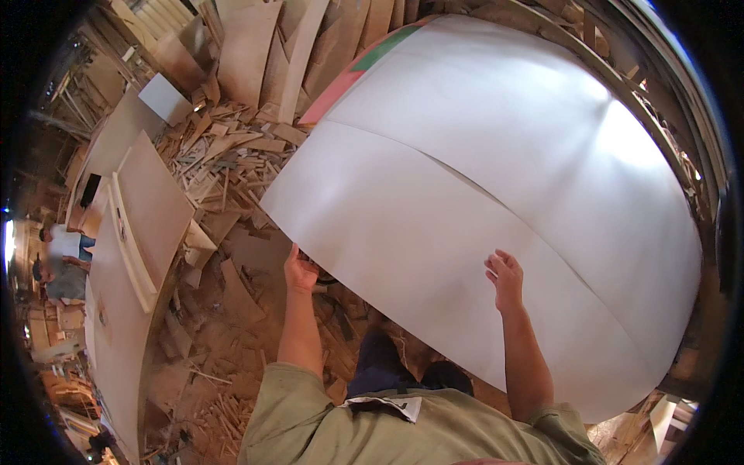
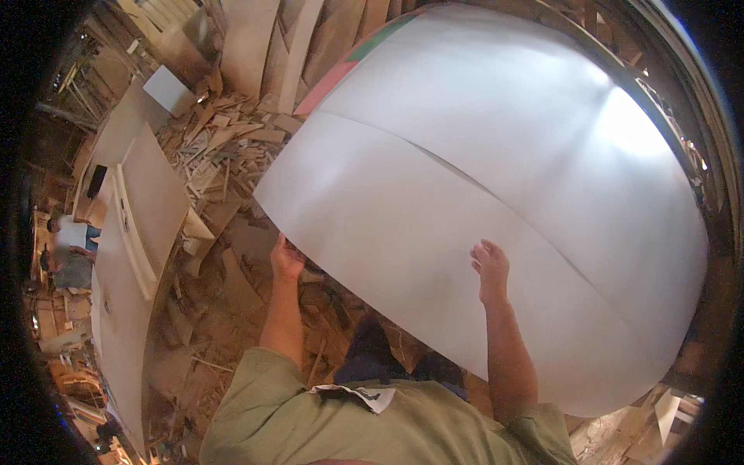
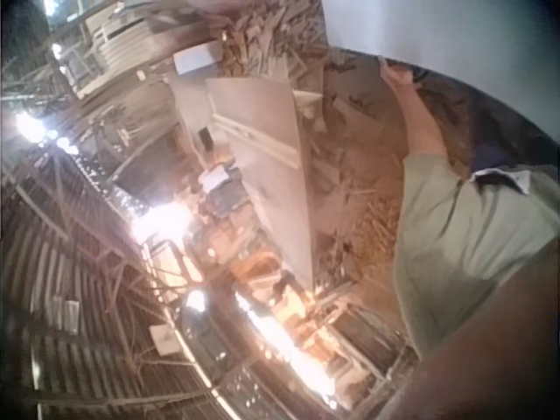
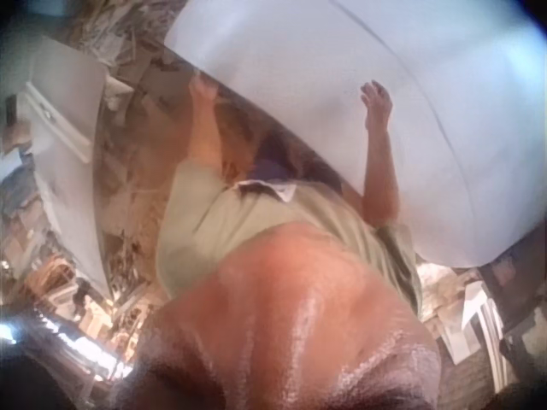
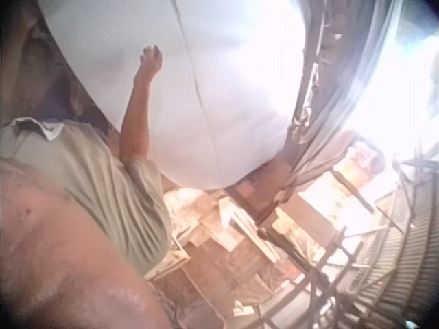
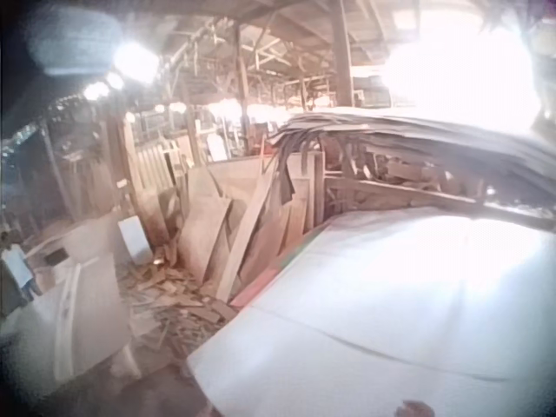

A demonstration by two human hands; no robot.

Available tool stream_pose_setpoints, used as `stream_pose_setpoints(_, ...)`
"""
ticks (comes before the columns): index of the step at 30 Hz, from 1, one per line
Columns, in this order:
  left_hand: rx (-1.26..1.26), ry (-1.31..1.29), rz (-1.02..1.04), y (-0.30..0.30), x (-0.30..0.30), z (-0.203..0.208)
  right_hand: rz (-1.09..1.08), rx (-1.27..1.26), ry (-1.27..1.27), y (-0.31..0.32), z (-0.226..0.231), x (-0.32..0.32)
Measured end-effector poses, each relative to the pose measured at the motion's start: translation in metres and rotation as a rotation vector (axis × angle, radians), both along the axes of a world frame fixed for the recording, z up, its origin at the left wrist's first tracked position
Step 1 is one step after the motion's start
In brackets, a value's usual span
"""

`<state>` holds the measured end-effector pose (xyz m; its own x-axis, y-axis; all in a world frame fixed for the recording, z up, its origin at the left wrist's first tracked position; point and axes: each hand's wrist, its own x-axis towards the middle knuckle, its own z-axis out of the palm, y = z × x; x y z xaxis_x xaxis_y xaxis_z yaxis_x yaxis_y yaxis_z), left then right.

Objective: The person handles a large white curved panel and places it onto a wooden boat hull form. They then pick up a second white panel and align it with the first, fitting the pieces together on the hull.

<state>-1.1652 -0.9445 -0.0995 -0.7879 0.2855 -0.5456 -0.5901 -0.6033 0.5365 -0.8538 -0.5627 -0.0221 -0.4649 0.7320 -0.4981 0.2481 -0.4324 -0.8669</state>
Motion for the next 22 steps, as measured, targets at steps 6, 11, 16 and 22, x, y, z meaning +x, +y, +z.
stream_pose_setpoints(6,-0.013,0.054,0.083,-0.007,-0.074,-0.005,-0.265,-0.508,0.41,0.039,-0.008,-0.136)
stream_pose_setpoints(11,-0.079,0.084,0.101,-0.023,-0.167,-0.014,-0.624,-0.557,0.465,0.053,-0.013,-0.222)
stream_pose_setpoints(16,-0.048,0.121,0.002,-0.034,-0.226,-0.027,-0.844,-0.545,0.391,0.058,-0.012,-0.233)
stream_pose_setpoints(22,-0.03,0.161,-0.122,-0.036,-0.237,-0.02,-0.761,-0.432,0.381,0.079,-0.048,-0.23)
